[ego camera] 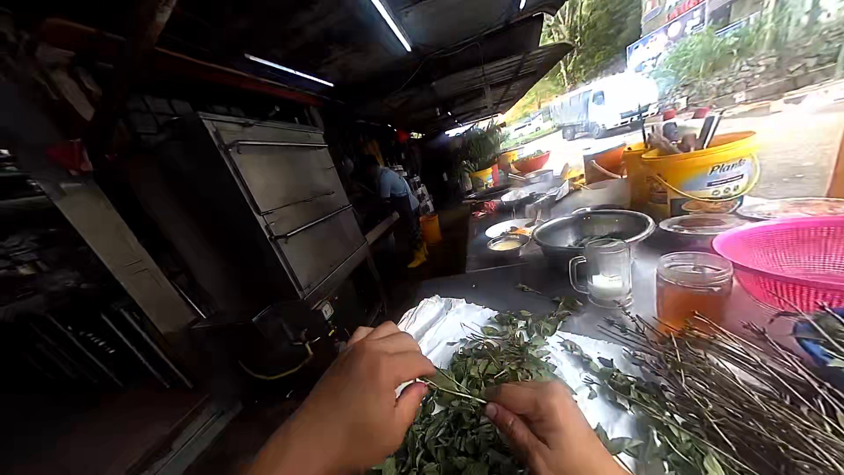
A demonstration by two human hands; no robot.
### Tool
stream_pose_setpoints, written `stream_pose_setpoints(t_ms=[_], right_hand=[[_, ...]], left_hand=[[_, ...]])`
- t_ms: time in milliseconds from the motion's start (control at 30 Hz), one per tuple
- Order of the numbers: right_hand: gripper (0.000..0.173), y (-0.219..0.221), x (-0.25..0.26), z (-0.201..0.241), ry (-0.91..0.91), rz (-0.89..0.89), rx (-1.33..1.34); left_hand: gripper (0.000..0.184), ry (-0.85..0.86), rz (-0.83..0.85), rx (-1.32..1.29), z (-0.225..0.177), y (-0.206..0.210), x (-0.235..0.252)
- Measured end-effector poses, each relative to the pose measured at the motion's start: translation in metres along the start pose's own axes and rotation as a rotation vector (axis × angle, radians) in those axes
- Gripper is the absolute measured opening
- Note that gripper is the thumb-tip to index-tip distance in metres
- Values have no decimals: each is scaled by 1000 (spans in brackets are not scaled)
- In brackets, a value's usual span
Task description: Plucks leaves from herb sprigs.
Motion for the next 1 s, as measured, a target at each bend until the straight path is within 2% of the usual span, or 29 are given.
stream_pose_setpoints(t_ms=[100,200,267,367,467,567,600,667,733,800,867,1000], right_hand=[[33,-1,0,6,-28,22,37],[30,-4,-1,11,-56,21,-40],[29,-4,-1,15,-77,8,-90],[29,-1,-3,26,-122,-5,-134],[28,4,-4,30,-165,-19,-218],[28,2,-4,24,-152,-43,-226],[27,1,-4,22,-146,-54,-223],[27,0,-4,20,-137,-69,-211],[27,1,-3,20,-135,-67,-193],[26,2,-3,21,-136,-69,-175],[23,2,-2,21,-123,-73,-129],[14,1,-1,20,-108,-120,-114]], left_hand=[[25,66,-36,121,-1,13,-8],[24,60,-56,171,-2,23,-10],[22,12,-82,276,-7,33,-11],[20,-137,-218,356,-7,54,-13],[18,-327,-436,293,6,51,-14],[16,-368,-566,74,23,30,-18],[20,-329,-542,-25,24,26,-18],[32,-214,-378,-176,14,26,-18],[34,-155,-168,-161,1,33,-18],[33,-122,-53,-48,-6,44,-16],[23,-91,-31,11,-8,52,-16],[17,-78,-65,-78,-10,54,-17]])
Point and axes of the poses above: each hand's wrist, its own x-axis towards the middle knuckle, its own y-axis out of the palm, z = x × y, the point moved 3 cm from there along x, towards the middle knuckle, and after that the axes turned 12 degrees about -x, right-handed, at the moved point
